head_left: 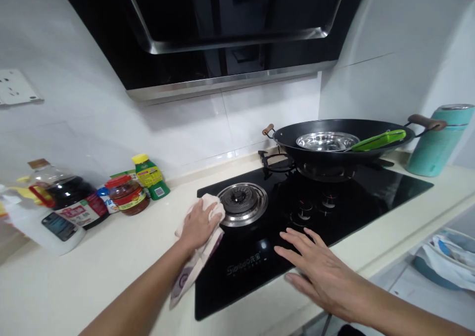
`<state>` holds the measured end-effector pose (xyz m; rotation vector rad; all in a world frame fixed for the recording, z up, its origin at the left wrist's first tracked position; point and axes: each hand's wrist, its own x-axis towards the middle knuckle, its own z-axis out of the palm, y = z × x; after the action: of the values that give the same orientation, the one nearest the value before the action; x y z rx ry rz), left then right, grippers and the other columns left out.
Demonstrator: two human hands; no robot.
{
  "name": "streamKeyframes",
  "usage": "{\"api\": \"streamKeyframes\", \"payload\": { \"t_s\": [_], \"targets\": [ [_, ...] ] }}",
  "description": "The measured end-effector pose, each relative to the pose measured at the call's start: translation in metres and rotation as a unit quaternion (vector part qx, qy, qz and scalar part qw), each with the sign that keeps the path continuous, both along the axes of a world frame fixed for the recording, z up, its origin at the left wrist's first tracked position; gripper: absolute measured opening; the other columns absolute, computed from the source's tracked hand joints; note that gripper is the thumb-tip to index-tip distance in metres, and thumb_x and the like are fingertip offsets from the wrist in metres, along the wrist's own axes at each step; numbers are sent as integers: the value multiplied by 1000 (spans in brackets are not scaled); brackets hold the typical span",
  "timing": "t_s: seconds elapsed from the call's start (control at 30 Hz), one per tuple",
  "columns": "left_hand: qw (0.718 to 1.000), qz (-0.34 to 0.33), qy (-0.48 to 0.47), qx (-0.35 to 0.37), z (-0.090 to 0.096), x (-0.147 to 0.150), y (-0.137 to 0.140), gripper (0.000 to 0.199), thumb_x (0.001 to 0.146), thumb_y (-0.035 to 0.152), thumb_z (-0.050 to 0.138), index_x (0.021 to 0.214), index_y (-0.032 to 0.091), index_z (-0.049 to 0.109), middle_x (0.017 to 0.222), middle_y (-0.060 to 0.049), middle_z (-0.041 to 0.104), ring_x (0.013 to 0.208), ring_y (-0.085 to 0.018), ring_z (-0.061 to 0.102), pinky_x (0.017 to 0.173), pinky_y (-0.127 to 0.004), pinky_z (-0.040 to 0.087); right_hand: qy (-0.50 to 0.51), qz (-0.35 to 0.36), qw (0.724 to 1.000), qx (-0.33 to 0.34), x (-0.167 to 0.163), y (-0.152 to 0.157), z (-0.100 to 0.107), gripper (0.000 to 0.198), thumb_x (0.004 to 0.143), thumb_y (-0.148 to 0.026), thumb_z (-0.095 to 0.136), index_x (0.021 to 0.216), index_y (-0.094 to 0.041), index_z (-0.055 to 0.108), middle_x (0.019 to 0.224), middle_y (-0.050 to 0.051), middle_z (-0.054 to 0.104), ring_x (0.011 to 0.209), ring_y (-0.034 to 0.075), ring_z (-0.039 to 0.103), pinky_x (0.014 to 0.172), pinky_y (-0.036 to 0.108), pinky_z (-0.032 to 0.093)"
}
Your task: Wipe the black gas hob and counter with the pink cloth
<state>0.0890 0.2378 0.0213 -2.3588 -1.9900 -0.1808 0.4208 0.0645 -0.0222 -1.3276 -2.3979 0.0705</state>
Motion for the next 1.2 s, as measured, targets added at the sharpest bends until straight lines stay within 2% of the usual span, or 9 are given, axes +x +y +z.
{"api": "streamKeyframes", "payload": {
  "t_s": [0.23, 0.33, 0.43, 0.57, 0.73, 0.87, 0.97, 1.07, 1.2],
  "targets": [
    [998, 67, 19, 1, 8, 14, 89, 65, 102, 59, 23, 156, 27, 40, 164, -17, 34, 150, -41, 29, 116, -60, 27, 29, -4, 998, -48, 0, 5, 1, 49, 105, -55, 40, 150, -38, 45, 161, 5, 42, 153, 29, 29, 122, 68, 23],
    [996, 91, 19, 9, 11, 27, 107, 64, 102, 56, 20, 156, 25, 40, 161, -19, 38, 147, -44, 34, 111, -65, 30, 41, 1, 997, -62, 1, 6, 6, 47, 105, -53, 40, 149, -38, 47, 159, 5, 44, 152, 29, 31, 122, 68, 21],
    [997, 80, 22, 11, 12, 32, 106, 58, 103, 53, 22, 154, 32, 41, 162, -13, 40, 147, -41, 35, 111, -64, 31, 52, 6, 997, -64, 1, 5, 10, 45, 105, -51, 41, 149, -39, 47, 159, 4, 45, 152, 28, 31, 123, 66, 20],
    [998, 57, 38, 10, 10, 25, 75, 57, 104, 51, 24, 154, 32, 41, 165, -8, 36, 150, -35, 33, 116, -59, 31, 56, 6, 997, -58, 0, 3, 14, 44, 105, -47, 44, 148, -36, 49, 157, 5, 47, 152, 28, 31, 124, 65, 20],
    [997, 31, 61, 24, 0, 19, -9, 60, 104, 48, 28, 155, 20, 41, 166, -14, 34, 152, -36, 30, 119, -57, 30, 64, -9, 998, -17, 0, 0, 10, 49, 105, -44, 43, 151, -27, 45, 159, 10, 43, 151, 27, 33, 125, 60, 23],
    [993, -96, 56, 28, -9, 27, -91, 57, 104, 50, 30, 154, 26, 45, 167, -9, 33, 154, -33, 27, 121, -56, 29, 85, -44, 993, 64, 0, -2, 3, 53, 104, -45, 47, 153, -24, 42, 162, 13, 38, 153, 29, 29, 123, 59, 28],
    [983, -182, 31, 10, -8, 46, -135, 56, 103, 53, 31, 156, 36, 40, 168, -2, 29, 156, -30, 24, 122, -56, 29, 85, -51, 988, 120, -1, -4, 2, 56, 101, -42, 54, 152, -23, 42, 161, 14, 39, 153, 31, 27, 123, 62, 27],
    [973, -226, 20, -33, 1, 78, -151, 57, 103, 56, 32, 156, 37, 40, 168, -2, 28, 157, -30, 21, 124, -58, 26, 100, -55, 980, 161, 1, -4, 2, 58, 100, -41, 55, 153, -21, 40, 161, 16, 37, 154, 32, 24, 122, 62, 29],
    [955, -290, -8, -67, 12, 134, -129, 58, 104, 55, 31, 158, 34, 37, 170, -4, 25, 157, -30, 17, 126, -58, 20, 155, -69, 964, 203, 5, -4, -1, 58, 100, -39, 54, 152, -19, 39, 158, 17, 38, 153, 33, 25, 121, 63, 30]
  ]
}}
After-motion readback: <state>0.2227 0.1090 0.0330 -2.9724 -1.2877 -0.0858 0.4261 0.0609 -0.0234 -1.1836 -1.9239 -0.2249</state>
